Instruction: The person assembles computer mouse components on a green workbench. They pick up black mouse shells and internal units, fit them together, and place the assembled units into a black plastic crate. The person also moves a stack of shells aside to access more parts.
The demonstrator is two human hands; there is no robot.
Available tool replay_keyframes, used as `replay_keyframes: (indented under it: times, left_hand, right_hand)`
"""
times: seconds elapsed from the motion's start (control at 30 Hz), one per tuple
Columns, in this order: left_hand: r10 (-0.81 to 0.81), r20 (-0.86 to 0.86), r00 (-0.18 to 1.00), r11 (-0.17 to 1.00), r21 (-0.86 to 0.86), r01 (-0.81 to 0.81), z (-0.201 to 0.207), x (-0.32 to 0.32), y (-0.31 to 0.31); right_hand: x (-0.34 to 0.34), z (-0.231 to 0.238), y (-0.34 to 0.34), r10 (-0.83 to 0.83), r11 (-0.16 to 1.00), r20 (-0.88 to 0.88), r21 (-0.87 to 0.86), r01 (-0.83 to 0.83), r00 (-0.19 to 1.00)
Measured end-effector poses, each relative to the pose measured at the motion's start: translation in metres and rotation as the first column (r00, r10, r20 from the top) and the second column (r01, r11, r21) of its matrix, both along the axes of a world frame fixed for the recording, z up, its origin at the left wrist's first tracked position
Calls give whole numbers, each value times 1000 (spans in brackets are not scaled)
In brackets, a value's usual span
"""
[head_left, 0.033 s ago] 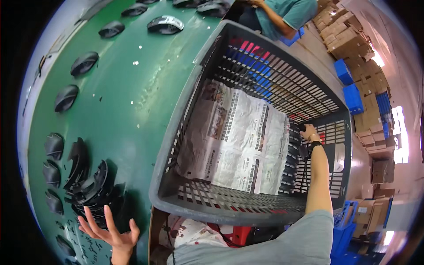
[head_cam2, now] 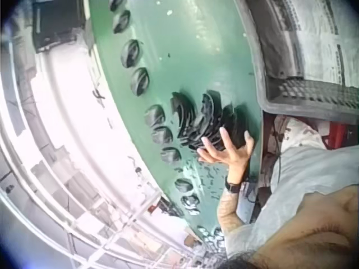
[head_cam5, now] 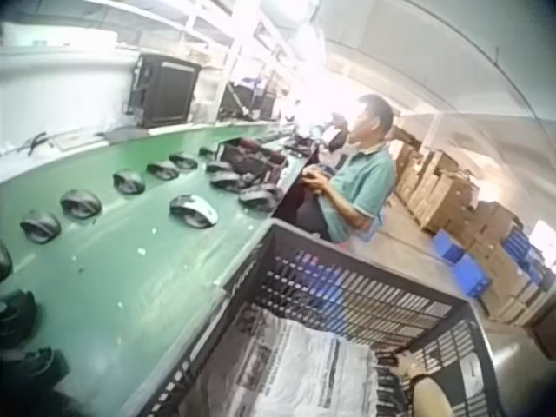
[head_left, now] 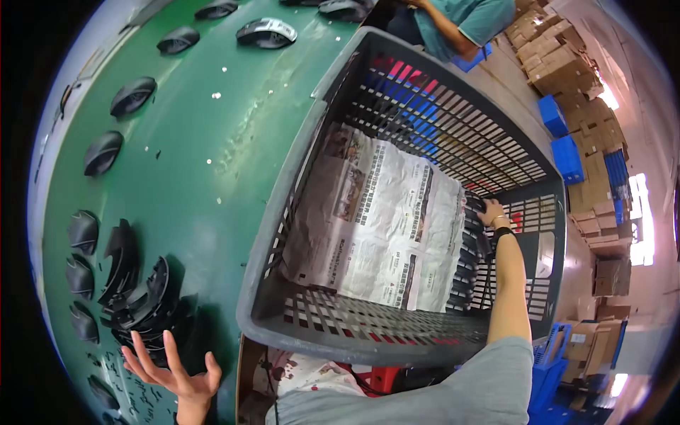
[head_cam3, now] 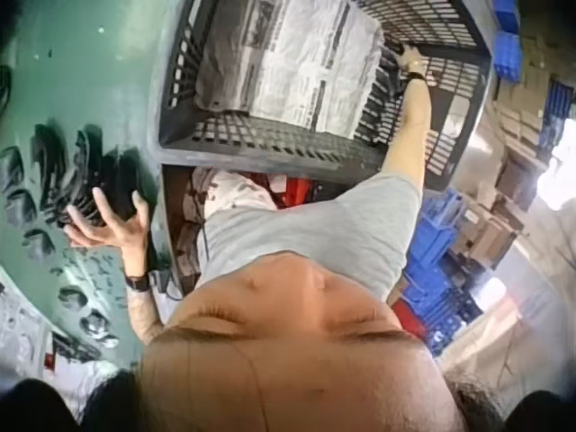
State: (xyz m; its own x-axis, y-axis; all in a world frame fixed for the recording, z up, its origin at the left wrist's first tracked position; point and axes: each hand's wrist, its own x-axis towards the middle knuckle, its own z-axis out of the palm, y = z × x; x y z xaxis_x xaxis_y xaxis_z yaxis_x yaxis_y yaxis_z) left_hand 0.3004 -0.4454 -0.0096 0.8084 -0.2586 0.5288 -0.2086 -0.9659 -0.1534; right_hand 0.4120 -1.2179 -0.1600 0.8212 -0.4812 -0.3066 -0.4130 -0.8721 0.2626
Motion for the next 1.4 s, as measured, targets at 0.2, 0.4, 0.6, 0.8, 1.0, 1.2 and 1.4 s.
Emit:
replay_keyframes:
  times: [0.2,0.4,0.6,0.8,1.0,1.2,1.4]
  left_hand:
    - [13,-151,988,1000,29,-8,2,10,2]
    - [20,-198,980,999,53,-9,4,15,-7]
    - [22,-218,976,998,61,-8,2,13,-7]
    - [-9,-227,974,1000,20,14,3,15,-5]
    - [10,-234,972,1000,13,-7,2,14,-6]
    - [-11,-228,974,1000,-27,5,1,15,-7]
    - [-17,-220,975,998,-57,5,0,15,-7]
  right_hand:
    - [18,-39,23,-50,995,-213,-90,31,976]
    - [20,-31,20,51,991,-62,-123,-58,997]
    - [-2,-12,58,-92,995,6,44,91,996]
    - [-35,-9,52,-59,998,-92,-21,57,994]
    - [-40,-13,64,-74,992,-191,86,92,979]
    - [-49,-4,73,32,998,-290,68,-12,957]
    - [-51,17,88,93,995,-277,47,-83,956]
